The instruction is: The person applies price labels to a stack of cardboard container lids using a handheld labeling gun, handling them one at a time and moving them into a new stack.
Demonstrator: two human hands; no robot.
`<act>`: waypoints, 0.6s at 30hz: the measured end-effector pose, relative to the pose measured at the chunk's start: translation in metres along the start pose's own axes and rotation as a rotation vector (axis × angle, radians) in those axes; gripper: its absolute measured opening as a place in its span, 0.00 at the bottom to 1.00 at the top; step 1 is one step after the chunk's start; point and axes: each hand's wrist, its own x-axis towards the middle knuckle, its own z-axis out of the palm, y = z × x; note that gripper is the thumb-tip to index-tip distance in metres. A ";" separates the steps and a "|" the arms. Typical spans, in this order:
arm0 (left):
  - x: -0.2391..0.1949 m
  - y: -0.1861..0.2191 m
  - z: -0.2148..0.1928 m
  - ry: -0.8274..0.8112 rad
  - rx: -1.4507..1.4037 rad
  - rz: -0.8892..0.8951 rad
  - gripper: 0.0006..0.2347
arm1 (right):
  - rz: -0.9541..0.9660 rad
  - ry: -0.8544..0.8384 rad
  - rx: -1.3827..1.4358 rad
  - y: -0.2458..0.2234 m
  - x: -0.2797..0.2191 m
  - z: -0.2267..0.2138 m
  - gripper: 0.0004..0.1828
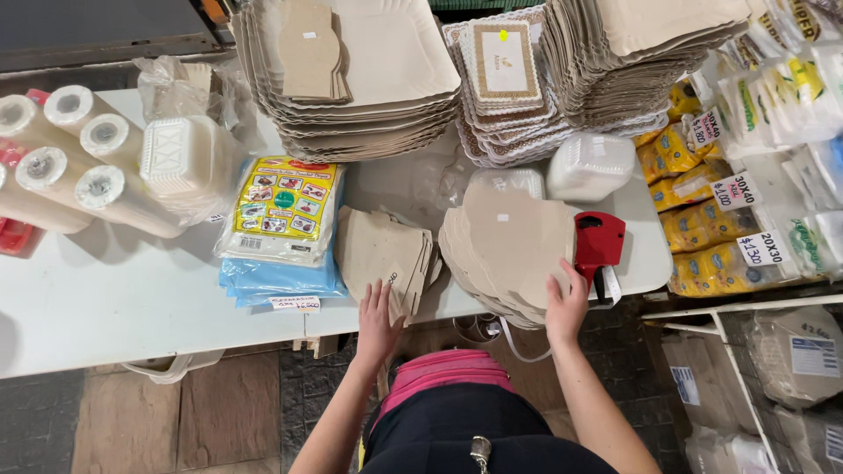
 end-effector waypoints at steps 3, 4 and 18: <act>-0.010 -0.018 0.007 -0.029 0.159 0.064 0.38 | -0.202 -0.015 -0.481 0.049 0.002 0.004 0.31; -0.010 -0.023 0.008 -0.020 0.204 0.071 0.37 | -0.190 0.004 -0.631 0.047 -0.002 0.005 0.38; 0.008 -0.040 -0.009 -0.026 0.458 0.201 0.37 | -0.316 -0.052 -0.548 -0.003 -0.046 0.014 0.37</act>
